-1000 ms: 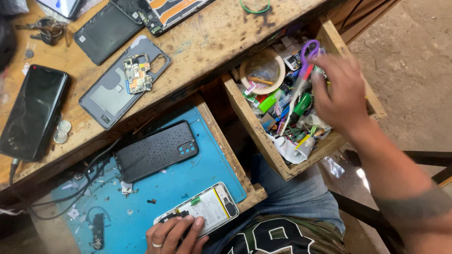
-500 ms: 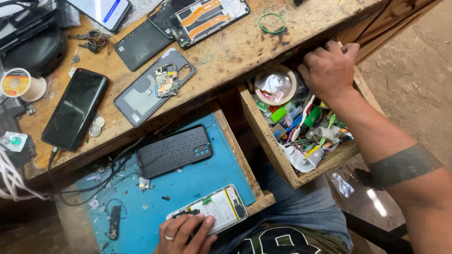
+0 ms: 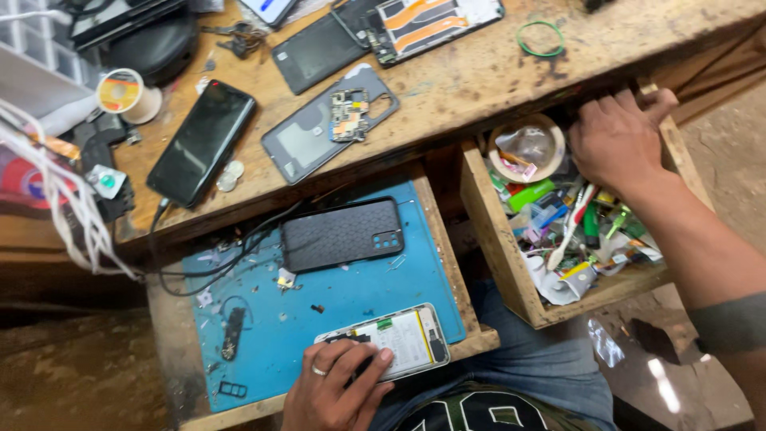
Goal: The person uses a green screwdriver to manipulate components inside a disassembled smartphone. They then retrieve a tube of adhesive from a drawer and apply it to the phone's internal frame. Finally, the person places a light blue back cover onto the device to complete the assembly.
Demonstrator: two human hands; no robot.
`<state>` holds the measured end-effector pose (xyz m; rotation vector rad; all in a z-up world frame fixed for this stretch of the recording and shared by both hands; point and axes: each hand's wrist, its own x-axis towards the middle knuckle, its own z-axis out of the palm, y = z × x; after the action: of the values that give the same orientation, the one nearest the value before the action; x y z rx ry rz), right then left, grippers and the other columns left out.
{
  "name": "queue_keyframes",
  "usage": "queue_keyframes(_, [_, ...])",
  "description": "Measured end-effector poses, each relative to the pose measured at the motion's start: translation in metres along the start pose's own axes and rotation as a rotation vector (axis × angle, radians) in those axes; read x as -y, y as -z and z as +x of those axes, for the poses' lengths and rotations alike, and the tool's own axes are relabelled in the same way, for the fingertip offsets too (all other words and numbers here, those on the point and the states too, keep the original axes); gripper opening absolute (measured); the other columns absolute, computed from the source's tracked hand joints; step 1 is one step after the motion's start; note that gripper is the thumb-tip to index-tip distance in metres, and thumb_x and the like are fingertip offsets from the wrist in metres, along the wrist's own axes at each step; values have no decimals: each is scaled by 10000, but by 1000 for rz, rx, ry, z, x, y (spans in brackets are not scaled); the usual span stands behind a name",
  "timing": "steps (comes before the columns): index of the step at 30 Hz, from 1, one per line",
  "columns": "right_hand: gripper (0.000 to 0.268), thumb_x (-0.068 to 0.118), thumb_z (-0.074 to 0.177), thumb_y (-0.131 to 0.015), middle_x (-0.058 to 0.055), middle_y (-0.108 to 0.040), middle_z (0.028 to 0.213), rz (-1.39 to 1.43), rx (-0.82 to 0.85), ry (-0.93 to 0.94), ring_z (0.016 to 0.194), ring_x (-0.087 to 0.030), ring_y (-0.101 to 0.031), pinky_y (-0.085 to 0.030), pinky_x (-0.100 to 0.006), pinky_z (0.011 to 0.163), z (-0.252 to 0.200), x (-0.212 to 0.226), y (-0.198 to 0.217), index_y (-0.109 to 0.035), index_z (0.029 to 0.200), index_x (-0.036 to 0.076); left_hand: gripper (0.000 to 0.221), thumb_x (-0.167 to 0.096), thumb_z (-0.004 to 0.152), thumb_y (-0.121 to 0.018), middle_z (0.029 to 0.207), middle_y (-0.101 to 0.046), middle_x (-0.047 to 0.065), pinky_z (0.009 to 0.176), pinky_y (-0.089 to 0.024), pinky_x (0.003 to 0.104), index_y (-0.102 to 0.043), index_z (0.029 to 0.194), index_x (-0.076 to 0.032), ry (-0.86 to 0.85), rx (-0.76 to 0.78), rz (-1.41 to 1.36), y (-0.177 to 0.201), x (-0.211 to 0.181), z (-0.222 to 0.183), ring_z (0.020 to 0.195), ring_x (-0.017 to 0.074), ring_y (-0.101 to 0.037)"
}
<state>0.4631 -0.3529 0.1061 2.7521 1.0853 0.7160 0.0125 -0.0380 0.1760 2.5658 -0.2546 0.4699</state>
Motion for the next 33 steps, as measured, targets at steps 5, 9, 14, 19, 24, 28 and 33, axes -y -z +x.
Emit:
queue_keyframes(5, [267, 271, 1035, -553, -131, -683, 987, -133, 65, 20, 1085, -339, -580, -244, -662, 1048, 7, 0, -10, -666, 878, 86, 440, -247, 852, -817, 1162, -655, 47, 922, -451, 428, -713, 1244, -77, -24, -5, -2, 10, -4, 6, 1113, 227, -581])
queue_keyframes(9, [241, 269, 980, -557, -143, -691, 951, -155, 92, 49, 1128, -403, -596, -221, -722, 1027, 10, -3, -4, -696, 886, 96, 460, -249, 826, -814, 1158, -648, 45, 906, -446, 423, -715, 1246, -90, -19, 3, 18, 2, 0, -4, 1103, 229, -569])
queue_keyframes(14, [217, 185, 1094, -542, -85, -679, 944, -143, 85, 73, 1064, -264, -616, -225, -704, 1129, 9, -4, 5, -675, 932, 126, 477, -280, 840, -804, 1175, -637, 37, 917, -448, 403, -700, 1275, -112, -5, 13, 19, -8, 6, -14, 1120, 213, -555])
queue_keyframes(19, [193, 192, 1083, -565, -41, -701, 937, -163, 95, 65, 1000, -220, -682, -343, -604, 1118, 11, 2, 28, -725, 974, 186, 470, -310, 851, -792, 1159, -639, 22, 942, -450, 398, -698, 1279, -141, 46, 64, 16, -15, 8, -26, 1135, 201, -553])
queue_keyframes(24, [139, 196, 1073, -622, -55, -712, 1120, -44, -5, 92, 949, -217, -696, -425, -483, 1093, 2, 16, 76, -742, 1140, 172, 465, -309, 858, -797, 1176, -638, 18, 955, -445, 397, -698, 1279, -138, 1, 26, 3, -16, 14, -24, 1131, 193, -555])
queue_keyframes(28, [158, 178, 973, -742, -103, -720, 1249, 100, -123, -10, 1106, -327, -691, -435, -479, 1040, -24, 18, 125, -790, 1124, 170, 448, -321, 852, -807, 1176, -634, 21, 961, -450, 400, -715, 1255, -147, -4, 3, -9, -15, 15, -23, 1133, 195, -564])
queue_keyframes(33, [130, 173, 1102, -810, -94, -706, 1078, 390, -240, -208, 932, -276, -625, -445, -399, 863, -43, 1, 137, -744, 1097, 61, 460, -349, 821, -818, 1163, -628, 56, 952, -457, 419, -724, 1225, -149, -22, 8, -19, -15, 18, -22, 1141, 232, -570])
